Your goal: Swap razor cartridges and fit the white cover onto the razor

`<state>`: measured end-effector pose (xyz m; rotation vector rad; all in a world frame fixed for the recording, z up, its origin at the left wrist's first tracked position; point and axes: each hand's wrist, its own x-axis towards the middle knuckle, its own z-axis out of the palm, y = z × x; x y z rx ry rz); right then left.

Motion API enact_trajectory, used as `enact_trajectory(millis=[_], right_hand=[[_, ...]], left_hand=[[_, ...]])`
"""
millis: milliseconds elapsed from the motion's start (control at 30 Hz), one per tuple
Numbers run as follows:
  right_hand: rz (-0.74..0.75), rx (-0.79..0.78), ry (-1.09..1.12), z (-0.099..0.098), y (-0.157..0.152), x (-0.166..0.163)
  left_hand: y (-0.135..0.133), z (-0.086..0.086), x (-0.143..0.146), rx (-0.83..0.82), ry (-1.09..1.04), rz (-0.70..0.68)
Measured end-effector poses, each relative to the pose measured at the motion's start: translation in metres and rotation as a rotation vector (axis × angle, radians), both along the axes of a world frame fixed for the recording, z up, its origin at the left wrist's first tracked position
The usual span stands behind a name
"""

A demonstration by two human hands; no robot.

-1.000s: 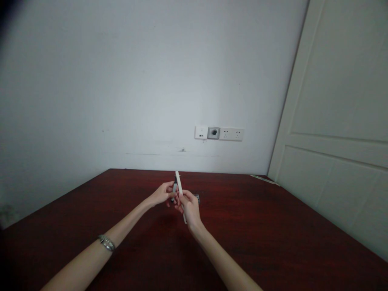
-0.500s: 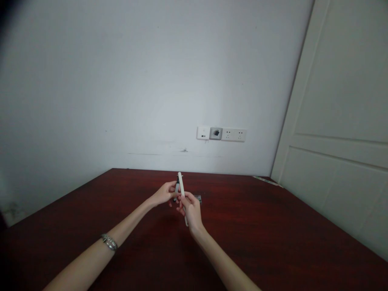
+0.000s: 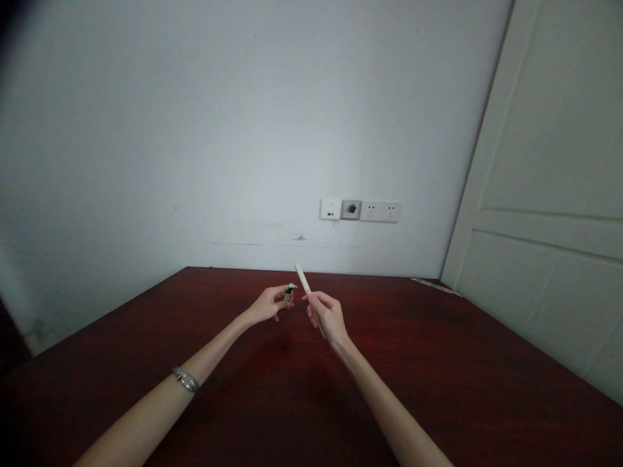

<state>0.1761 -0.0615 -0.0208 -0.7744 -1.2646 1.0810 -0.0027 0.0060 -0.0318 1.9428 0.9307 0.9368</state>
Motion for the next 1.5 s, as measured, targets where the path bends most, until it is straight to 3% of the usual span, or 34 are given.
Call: enact_trajectory(millis=[167, 300, 467, 633, 867, 1100, 1267, 1500], right_hand=[[0.132, 0.034, -0.25, 0.009, 0.011, 0.036], [0.122, 0.015, -0.486, 0.012, 0.018, 0.059], [0.162, 0.018, -0.573, 0.013, 0.013, 0.059], [0.156, 0.112, -0.67, 0.02, 0.002, 0.043], [0.094, 0.085, -0.626, 0.025, 0.004, 0.057], [0.095, 0.173, -0.666, 0.022, 0.002, 0.045], [0.017, 0.183, -0.65, 0.02, 0.007, 0.056], [0.033, 0.215, -0.656, 0.02, 0.004, 0.045]], left_hand=[[0.0, 0.008, -0.005, 0.142, 0.08, 0.024], [-0.001, 0.016, -0.011, 0.359, 0.165, 0.069], [-0.002, 0.018, -0.014, 0.5, 0.235, 0.035], [-0.003, 0.014, -0.012, 0.503, 0.264, -0.008], [0.001, 0.012, -0.015, 0.431, 0.224, 0.053], [-0.003, 0.013, -0.012, 0.468, 0.225, 0.008], [-0.001, 0.01, -0.014, 0.359, 0.211, 0.022], [-0.001, 0.008, -0.012, 0.332, 0.175, 0.0]])
